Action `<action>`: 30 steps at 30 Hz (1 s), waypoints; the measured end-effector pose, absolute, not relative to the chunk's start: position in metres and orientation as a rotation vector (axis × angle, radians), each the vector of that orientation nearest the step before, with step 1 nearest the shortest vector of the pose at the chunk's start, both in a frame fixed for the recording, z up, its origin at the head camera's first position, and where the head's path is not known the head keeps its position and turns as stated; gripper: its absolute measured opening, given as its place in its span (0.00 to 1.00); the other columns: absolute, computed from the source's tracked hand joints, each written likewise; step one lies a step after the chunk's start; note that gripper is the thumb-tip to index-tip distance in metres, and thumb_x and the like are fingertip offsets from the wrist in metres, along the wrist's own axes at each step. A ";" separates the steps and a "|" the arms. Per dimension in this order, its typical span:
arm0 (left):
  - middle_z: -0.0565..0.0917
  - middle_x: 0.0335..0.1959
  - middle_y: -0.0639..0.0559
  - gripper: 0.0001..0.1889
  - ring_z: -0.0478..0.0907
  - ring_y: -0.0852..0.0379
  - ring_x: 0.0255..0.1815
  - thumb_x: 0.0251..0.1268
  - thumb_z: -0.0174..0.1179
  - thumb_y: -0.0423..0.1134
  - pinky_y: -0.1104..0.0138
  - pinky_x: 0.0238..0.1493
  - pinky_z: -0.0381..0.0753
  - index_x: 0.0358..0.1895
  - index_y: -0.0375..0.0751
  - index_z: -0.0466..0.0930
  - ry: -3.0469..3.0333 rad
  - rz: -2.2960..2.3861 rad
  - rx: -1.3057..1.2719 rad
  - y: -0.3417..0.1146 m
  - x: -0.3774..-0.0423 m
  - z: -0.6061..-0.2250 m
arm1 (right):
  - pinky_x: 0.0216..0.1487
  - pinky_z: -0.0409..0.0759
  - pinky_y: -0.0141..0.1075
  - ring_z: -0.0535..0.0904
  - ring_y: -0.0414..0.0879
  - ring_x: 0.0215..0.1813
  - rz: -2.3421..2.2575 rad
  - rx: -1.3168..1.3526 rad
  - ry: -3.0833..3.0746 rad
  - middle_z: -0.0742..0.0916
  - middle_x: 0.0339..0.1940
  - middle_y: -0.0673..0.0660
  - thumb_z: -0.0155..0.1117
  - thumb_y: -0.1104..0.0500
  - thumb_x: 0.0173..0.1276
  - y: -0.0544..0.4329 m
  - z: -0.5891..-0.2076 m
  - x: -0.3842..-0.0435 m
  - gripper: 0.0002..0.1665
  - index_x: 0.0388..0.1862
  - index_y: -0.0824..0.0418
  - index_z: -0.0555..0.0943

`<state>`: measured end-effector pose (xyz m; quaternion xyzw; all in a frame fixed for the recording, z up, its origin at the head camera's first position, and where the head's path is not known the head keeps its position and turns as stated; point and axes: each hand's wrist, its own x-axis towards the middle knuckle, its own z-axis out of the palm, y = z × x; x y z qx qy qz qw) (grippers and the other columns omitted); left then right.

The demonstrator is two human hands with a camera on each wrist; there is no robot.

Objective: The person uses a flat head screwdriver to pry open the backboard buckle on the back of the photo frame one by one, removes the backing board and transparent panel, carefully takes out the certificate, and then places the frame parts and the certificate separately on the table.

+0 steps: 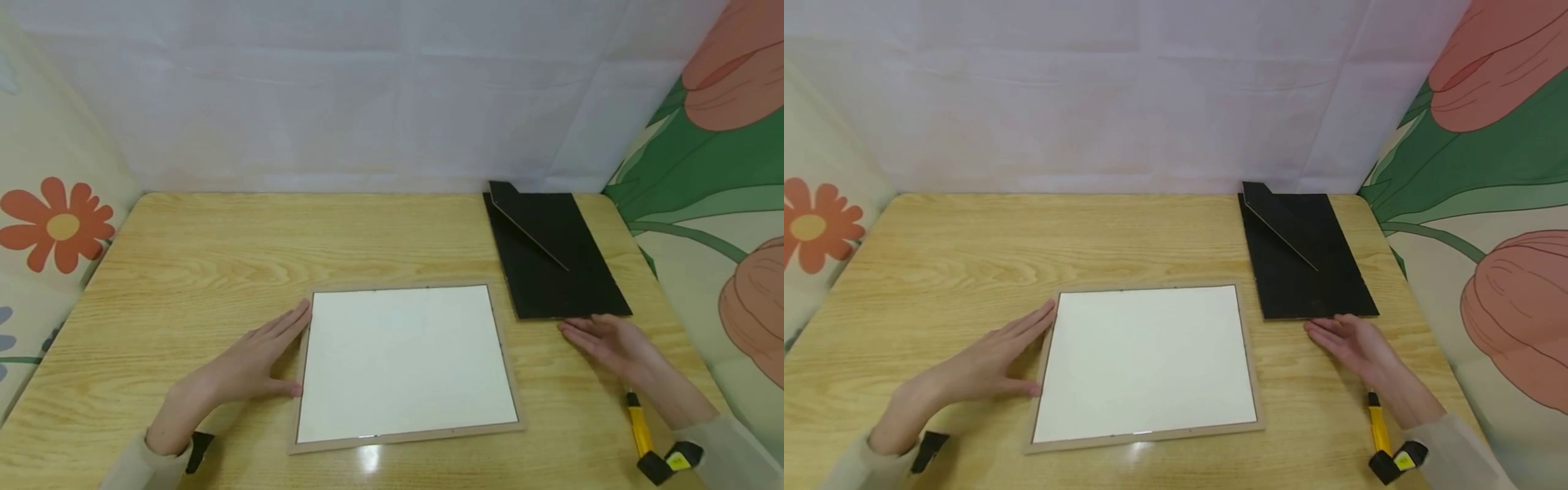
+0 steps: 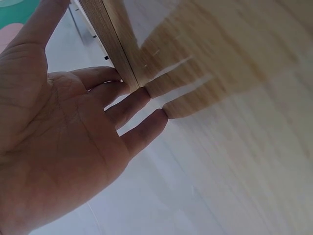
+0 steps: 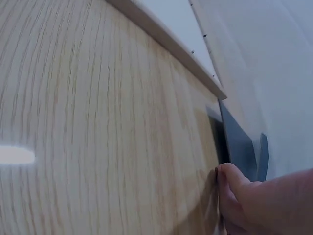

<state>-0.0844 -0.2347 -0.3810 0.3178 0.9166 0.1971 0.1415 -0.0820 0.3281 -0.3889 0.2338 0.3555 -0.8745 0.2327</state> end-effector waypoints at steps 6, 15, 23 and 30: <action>0.44 0.78 0.39 0.58 0.49 0.34 0.74 0.52 0.67 0.61 0.36 0.64 0.56 0.77 0.35 0.43 2.646 0.570 0.922 -0.236 -0.084 -0.380 | 0.72 0.53 0.38 0.39 0.50 0.77 -2.526 0.771 0.702 0.27 0.76 0.52 0.29 0.63 0.80 0.320 -0.383 -0.080 0.40 0.72 0.51 0.16; 0.44 0.78 0.39 0.58 0.48 0.36 0.74 0.52 0.66 0.62 0.39 0.66 0.55 0.77 0.33 0.44 2.646 0.588 0.941 -0.236 -0.085 -0.381 | 0.72 0.54 0.37 0.36 0.46 0.77 -2.596 0.818 0.679 0.28 0.76 0.51 0.29 0.63 0.79 0.309 -0.380 -0.076 0.41 0.73 0.48 0.17; 0.45 0.78 0.38 0.58 0.49 0.36 0.74 0.52 0.67 0.60 0.40 0.66 0.55 0.76 0.33 0.44 2.651 0.595 0.956 -0.235 -0.084 -0.381 | 0.71 0.54 0.36 0.35 0.46 0.77 -2.594 0.842 0.712 0.28 0.76 0.51 0.29 0.62 0.79 0.305 -0.378 -0.074 0.41 0.72 0.49 0.16; 0.44 0.78 0.39 0.57 0.48 0.36 0.74 0.52 0.68 0.59 0.38 0.66 0.55 0.77 0.34 0.43 2.643 0.590 0.932 -0.235 -0.084 -0.382 | 0.71 0.54 0.39 0.38 0.52 0.77 -2.599 0.873 0.759 0.31 0.75 0.55 0.30 0.63 0.79 0.305 -0.381 -0.073 0.44 0.70 0.32 0.17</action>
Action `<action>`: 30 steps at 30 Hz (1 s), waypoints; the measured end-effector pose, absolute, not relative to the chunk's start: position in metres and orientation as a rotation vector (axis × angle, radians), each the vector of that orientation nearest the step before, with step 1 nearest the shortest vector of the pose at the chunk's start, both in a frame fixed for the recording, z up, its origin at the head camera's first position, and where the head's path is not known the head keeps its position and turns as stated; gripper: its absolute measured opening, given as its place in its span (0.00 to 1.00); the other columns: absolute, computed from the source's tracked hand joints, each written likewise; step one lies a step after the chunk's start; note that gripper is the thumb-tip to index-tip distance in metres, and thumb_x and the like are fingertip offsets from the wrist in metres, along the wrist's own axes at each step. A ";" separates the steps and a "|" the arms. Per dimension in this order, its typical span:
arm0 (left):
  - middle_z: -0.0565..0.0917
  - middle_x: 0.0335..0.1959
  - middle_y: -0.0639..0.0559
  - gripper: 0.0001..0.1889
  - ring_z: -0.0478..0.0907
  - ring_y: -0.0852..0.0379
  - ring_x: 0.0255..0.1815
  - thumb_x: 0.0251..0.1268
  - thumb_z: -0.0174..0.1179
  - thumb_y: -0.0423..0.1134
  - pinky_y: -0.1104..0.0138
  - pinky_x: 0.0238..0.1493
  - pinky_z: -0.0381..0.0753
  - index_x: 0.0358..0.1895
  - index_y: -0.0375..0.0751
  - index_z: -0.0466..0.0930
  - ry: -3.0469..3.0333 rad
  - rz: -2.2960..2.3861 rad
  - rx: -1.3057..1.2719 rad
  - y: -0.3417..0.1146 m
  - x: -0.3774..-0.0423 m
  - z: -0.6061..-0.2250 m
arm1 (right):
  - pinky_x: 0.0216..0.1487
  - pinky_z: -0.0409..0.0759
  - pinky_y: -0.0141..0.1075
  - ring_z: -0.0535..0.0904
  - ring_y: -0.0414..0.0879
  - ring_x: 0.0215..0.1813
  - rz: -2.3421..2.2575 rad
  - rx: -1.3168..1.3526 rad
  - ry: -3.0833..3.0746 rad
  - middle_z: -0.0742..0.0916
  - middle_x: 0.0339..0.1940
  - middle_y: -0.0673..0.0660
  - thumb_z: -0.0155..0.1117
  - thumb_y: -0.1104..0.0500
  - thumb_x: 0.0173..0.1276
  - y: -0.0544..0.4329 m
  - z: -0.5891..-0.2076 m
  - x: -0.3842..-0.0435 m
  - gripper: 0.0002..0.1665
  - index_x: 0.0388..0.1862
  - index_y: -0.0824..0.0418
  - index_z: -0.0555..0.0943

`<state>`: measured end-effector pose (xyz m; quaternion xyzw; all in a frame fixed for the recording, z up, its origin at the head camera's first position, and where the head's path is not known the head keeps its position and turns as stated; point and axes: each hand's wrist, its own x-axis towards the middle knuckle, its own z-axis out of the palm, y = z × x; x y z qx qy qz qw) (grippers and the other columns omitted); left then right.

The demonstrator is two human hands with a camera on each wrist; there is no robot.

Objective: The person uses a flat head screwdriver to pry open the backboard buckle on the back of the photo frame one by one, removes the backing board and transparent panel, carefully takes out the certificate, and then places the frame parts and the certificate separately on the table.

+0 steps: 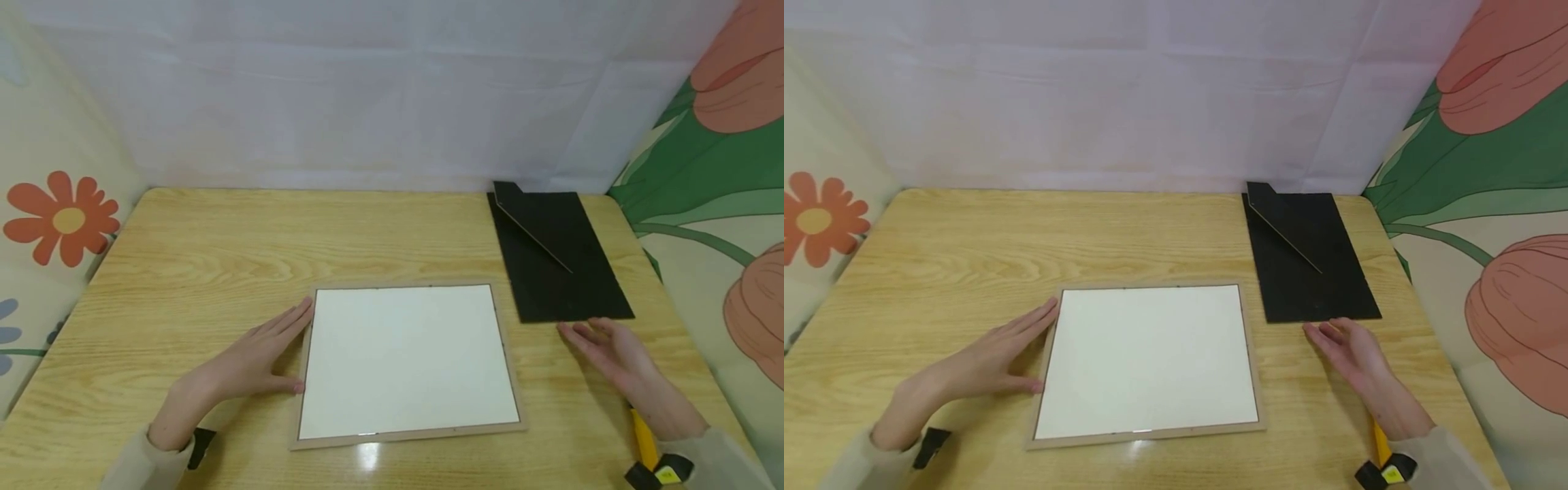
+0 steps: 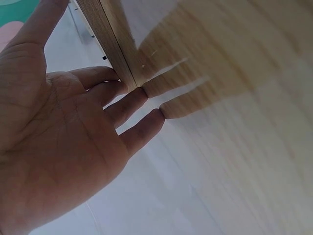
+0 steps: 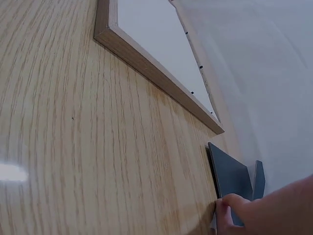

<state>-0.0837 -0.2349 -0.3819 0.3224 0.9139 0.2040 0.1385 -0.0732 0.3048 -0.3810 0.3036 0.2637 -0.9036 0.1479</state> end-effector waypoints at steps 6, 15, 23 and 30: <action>0.44 0.78 0.40 0.58 0.48 0.36 0.74 0.52 0.67 0.60 0.38 0.66 0.55 0.77 0.35 0.43 2.642 0.588 0.914 -0.237 -0.082 -0.380 | 0.71 0.57 0.40 0.69 0.61 0.62 -2.583 0.870 0.789 0.44 0.69 0.56 0.34 0.63 0.79 0.304 -0.383 -0.074 0.40 0.72 0.35 0.25; 0.45 0.78 0.39 0.57 0.48 0.37 0.74 0.53 0.68 0.59 0.40 0.67 0.55 0.76 0.33 0.45 2.650 0.578 0.938 -0.236 -0.082 -0.380 | 0.58 0.77 0.38 0.82 0.47 0.46 -2.316 0.506 1.461 0.79 0.49 0.55 0.45 0.63 0.78 0.280 -0.373 -0.077 0.28 0.72 0.60 0.52; 0.45 0.78 0.38 0.53 0.48 0.36 0.74 0.56 0.68 0.54 0.38 0.66 0.55 0.76 0.33 0.46 2.641 0.551 0.925 -0.235 -0.078 -0.377 | 0.44 0.81 0.40 0.78 0.50 0.44 -1.401 -0.309 2.464 0.79 0.48 0.65 0.55 0.65 0.73 0.210 -0.367 -0.082 0.17 0.57 0.73 0.71; 0.43 0.78 0.40 0.55 0.45 0.38 0.76 0.56 0.67 0.57 0.39 0.68 0.49 0.77 0.34 0.43 2.617 0.550 0.903 -0.236 -0.071 -0.377 | 0.48 0.77 0.53 0.70 0.63 0.55 -0.499 -0.536 2.971 0.72 0.59 0.73 0.69 0.60 0.63 0.170 -0.373 -0.070 0.24 0.55 0.68 0.77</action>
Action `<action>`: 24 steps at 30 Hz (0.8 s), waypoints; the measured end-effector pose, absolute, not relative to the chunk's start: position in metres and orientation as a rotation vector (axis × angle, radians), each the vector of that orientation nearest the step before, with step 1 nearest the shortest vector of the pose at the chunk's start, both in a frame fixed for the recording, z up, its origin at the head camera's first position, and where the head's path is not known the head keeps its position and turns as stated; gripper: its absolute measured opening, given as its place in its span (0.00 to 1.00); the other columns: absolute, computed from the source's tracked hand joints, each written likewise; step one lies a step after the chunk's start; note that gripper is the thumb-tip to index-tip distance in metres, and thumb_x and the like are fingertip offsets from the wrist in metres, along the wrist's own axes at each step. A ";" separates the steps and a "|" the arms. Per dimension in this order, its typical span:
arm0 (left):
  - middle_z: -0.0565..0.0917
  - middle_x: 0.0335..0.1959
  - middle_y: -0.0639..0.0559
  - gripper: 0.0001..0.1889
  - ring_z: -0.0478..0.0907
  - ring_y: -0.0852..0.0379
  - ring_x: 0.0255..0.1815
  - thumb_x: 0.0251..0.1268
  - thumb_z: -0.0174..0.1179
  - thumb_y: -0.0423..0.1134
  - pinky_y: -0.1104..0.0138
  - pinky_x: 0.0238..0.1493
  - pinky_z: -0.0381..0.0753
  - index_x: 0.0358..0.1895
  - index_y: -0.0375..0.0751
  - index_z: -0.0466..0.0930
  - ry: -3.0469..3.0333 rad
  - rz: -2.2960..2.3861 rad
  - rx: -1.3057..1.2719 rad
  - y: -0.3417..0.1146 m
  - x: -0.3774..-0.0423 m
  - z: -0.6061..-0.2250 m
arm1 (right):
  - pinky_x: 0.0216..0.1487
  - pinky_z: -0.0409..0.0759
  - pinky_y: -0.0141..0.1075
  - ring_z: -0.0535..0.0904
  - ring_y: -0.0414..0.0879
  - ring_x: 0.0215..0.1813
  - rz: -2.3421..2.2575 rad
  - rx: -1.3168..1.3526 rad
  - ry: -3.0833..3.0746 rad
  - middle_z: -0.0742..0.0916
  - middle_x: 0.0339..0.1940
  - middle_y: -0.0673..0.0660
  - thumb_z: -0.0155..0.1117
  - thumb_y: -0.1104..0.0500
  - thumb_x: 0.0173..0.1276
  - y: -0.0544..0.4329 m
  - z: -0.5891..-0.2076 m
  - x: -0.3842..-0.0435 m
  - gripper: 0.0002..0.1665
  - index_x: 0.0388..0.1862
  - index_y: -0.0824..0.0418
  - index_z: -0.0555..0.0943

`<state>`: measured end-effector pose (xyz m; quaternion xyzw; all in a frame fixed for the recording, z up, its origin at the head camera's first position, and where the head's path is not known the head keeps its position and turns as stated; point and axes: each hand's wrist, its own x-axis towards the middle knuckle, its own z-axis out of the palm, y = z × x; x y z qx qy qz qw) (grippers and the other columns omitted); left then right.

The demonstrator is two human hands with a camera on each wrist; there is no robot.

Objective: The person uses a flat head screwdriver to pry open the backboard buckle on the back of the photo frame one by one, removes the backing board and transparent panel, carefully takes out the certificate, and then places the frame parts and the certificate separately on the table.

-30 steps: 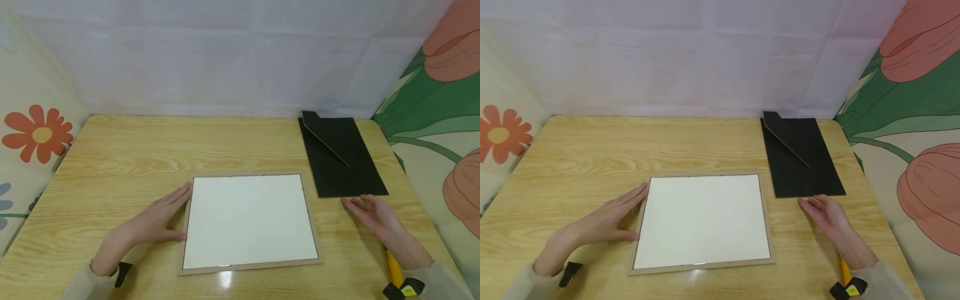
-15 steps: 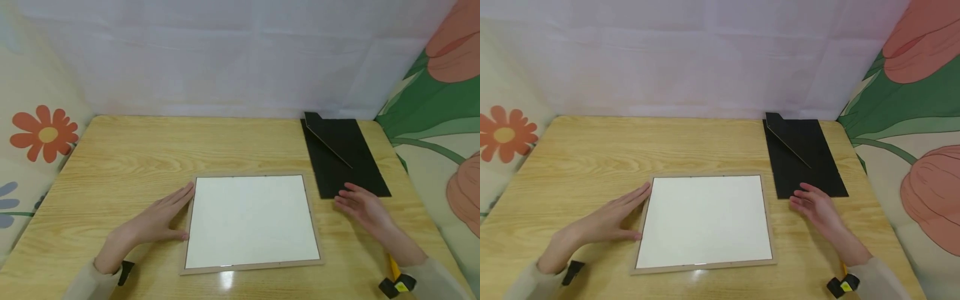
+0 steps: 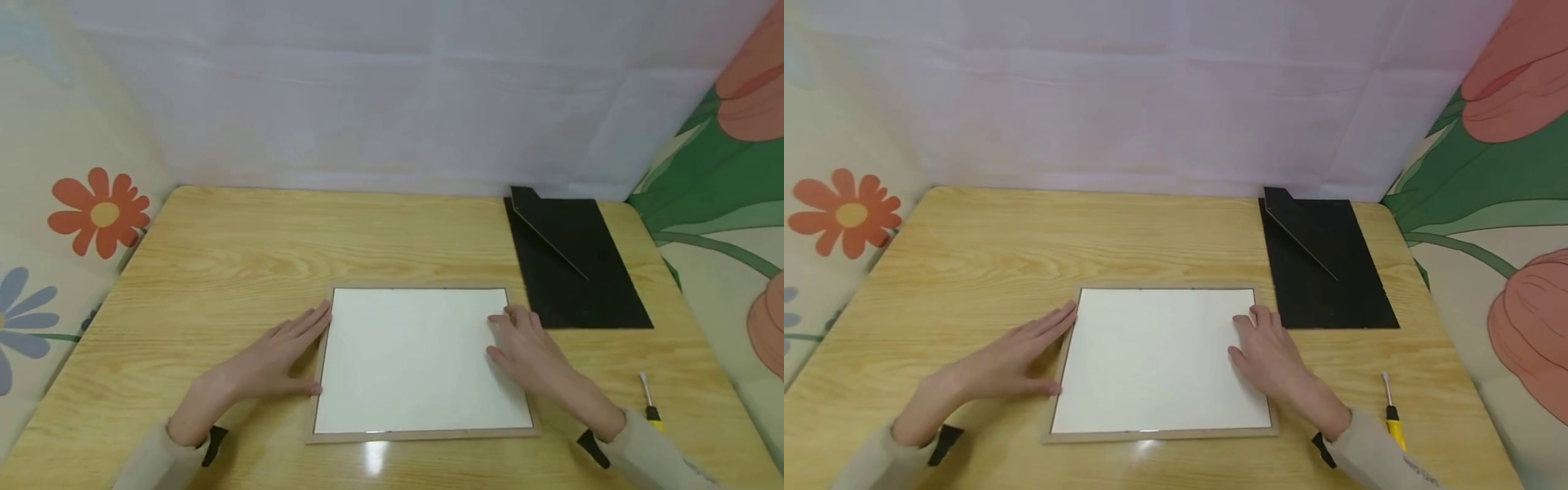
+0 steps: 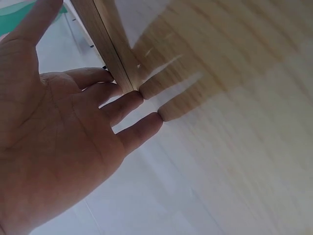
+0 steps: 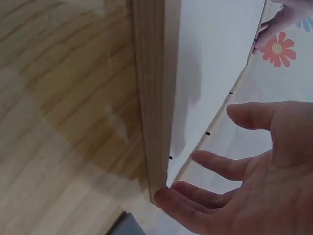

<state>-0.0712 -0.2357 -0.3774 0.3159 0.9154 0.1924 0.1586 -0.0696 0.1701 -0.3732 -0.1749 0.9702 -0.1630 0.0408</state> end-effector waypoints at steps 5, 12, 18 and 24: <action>0.42 0.78 0.40 0.57 0.43 0.39 0.76 0.54 0.67 0.60 0.38 0.68 0.48 0.77 0.34 0.42 2.602 0.582 0.893 -0.235 -0.069 -0.378 | 0.48 0.78 0.55 0.71 0.66 0.55 -0.461 -0.579 3.018 0.73 0.58 0.75 0.69 0.61 0.62 0.171 -0.378 -0.067 0.23 0.53 0.71 0.79; 0.40 0.78 0.41 0.57 0.43 0.38 0.76 0.55 0.65 0.61 0.38 0.68 0.48 0.77 0.35 0.41 2.613 0.555 0.896 -0.239 -0.070 -0.376 | 0.50 0.74 0.58 0.72 0.66 0.54 -0.313 -0.576 3.061 0.76 0.54 0.73 0.68 0.55 0.63 0.147 -0.371 -0.068 0.24 0.53 0.70 0.77; 0.43 0.78 0.39 0.50 0.46 0.36 0.75 0.64 0.60 0.57 0.38 0.68 0.50 0.77 0.34 0.43 2.665 0.497 0.910 -0.239 -0.069 -0.379 | 0.50 0.79 0.49 0.76 0.60 0.55 -0.291 -0.845 2.980 0.77 0.57 0.69 0.66 0.49 0.65 0.064 -0.361 -0.058 0.30 0.58 0.67 0.76; 0.47 0.78 0.42 0.41 0.48 0.39 0.75 0.70 0.55 0.54 0.39 0.67 0.53 0.76 0.35 0.48 2.790 0.361 0.913 -0.231 -0.060 -0.384 | 0.57 0.76 0.43 0.68 0.60 0.66 -0.066 -0.989 2.874 0.69 0.67 0.70 0.60 0.38 0.67 -0.001 -0.364 -0.037 0.40 0.68 0.62 0.69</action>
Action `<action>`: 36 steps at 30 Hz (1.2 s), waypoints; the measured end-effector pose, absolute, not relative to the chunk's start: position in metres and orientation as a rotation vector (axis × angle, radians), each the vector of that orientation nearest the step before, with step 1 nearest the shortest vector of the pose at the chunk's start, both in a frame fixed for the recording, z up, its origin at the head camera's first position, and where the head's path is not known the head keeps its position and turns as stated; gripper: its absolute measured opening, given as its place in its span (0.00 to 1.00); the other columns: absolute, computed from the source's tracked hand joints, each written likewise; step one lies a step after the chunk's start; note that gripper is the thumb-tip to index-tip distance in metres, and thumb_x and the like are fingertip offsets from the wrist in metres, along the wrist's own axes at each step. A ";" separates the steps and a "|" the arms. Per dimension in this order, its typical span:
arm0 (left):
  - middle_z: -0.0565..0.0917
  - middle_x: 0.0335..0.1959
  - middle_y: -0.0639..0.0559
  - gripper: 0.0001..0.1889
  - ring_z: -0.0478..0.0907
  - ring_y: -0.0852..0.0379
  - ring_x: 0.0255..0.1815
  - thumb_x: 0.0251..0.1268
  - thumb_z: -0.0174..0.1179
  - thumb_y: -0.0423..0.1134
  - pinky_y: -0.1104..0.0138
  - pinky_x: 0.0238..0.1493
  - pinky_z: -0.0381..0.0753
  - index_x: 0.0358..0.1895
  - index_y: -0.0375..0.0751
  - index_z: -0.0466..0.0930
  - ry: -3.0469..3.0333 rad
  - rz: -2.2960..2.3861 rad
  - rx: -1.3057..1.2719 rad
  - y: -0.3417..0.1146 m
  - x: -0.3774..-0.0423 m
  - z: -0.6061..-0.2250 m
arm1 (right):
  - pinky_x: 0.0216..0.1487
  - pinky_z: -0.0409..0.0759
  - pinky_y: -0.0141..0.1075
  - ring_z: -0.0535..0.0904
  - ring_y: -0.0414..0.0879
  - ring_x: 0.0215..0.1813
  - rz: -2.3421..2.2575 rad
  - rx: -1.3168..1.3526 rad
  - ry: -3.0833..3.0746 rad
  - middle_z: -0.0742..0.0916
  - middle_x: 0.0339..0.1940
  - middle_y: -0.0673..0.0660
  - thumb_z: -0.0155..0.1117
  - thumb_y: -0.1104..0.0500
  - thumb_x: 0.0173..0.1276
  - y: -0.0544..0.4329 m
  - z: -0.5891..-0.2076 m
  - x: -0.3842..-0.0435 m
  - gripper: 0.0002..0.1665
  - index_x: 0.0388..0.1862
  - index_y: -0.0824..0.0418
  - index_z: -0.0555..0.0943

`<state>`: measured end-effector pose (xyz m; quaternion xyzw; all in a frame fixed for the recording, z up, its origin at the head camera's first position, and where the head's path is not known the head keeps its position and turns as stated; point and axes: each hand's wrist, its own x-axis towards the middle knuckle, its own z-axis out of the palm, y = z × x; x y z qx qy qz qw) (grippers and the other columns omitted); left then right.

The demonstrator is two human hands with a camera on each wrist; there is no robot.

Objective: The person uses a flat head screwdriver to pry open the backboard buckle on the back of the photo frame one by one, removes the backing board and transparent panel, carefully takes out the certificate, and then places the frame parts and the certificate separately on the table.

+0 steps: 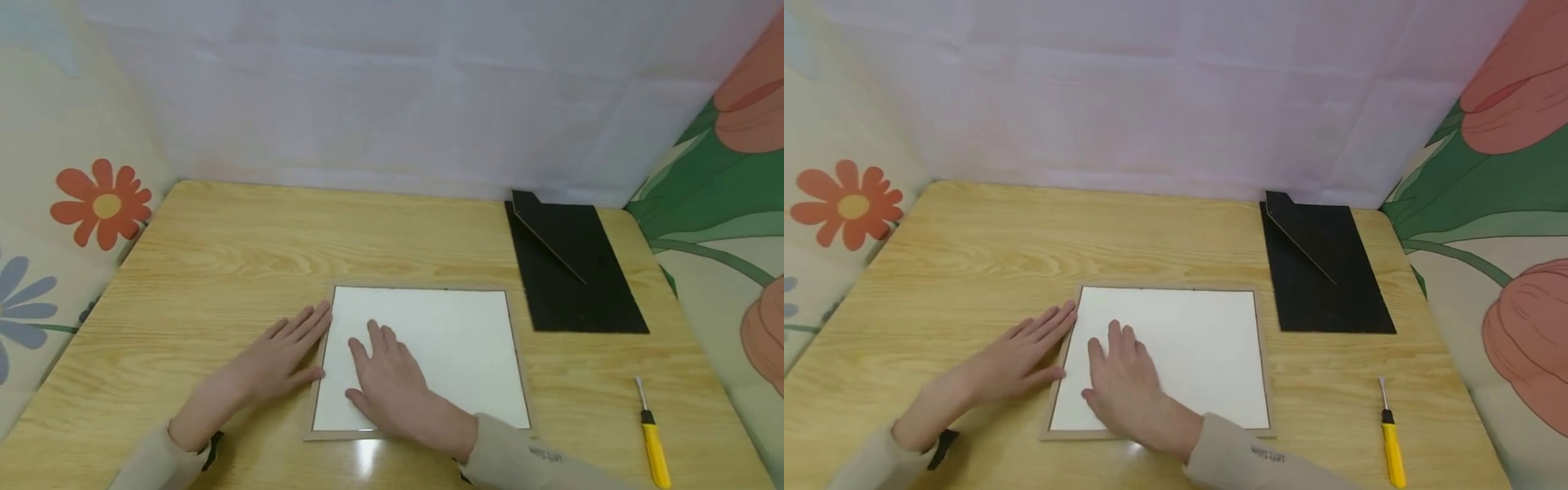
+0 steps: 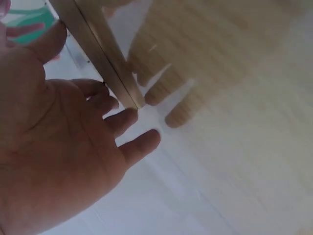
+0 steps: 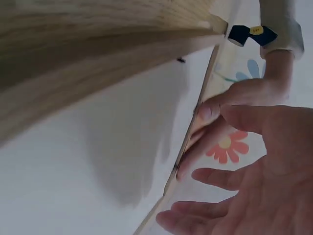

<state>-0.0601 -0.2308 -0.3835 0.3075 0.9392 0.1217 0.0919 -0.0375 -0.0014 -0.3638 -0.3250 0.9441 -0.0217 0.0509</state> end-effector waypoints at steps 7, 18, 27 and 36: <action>0.53 0.77 0.43 0.36 0.51 0.41 0.75 0.71 0.53 0.52 0.39 0.67 0.55 0.75 0.35 0.55 2.911 0.229 1.018 -0.229 -0.047 -0.386 | 0.60 0.74 0.44 0.64 0.62 0.68 0.105 -0.944 2.834 0.65 0.69 0.72 0.52 0.26 0.62 -0.036 -0.375 -0.018 0.51 0.70 0.61 0.66; 0.55 0.76 0.44 0.39 0.52 0.41 0.74 0.69 0.53 0.57 0.38 0.66 0.56 0.75 0.37 0.57 2.928 0.205 1.019 -0.232 -0.046 -0.386 | 0.56 0.77 0.45 0.69 0.63 0.62 0.236 -0.956 2.909 0.71 0.63 0.72 0.53 0.21 0.55 -0.047 -0.381 -0.013 0.53 0.61 0.63 0.72; 0.53 0.77 0.43 0.35 0.52 0.42 0.75 0.72 0.52 0.52 0.39 0.66 0.58 0.75 0.36 0.55 2.889 0.196 0.993 -0.232 -0.044 -0.383 | 0.58 0.76 0.41 0.70 0.61 0.61 0.194 -0.884 2.914 0.72 0.62 0.72 0.59 0.23 0.52 -0.053 -0.380 -0.011 0.54 0.61 0.64 0.70; 0.52 0.77 0.44 0.35 0.51 0.42 0.75 0.74 0.51 0.49 0.39 0.66 0.58 0.75 0.36 0.52 2.856 0.286 0.941 -0.231 -0.046 -0.384 | 0.53 0.78 0.39 0.71 0.58 0.57 0.051 -0.892 2.935 0.73 0.58 0.71 0.70 0.33 0.54 -0.046 -0.378 -0.015 0.51 0.65 0.64 0.66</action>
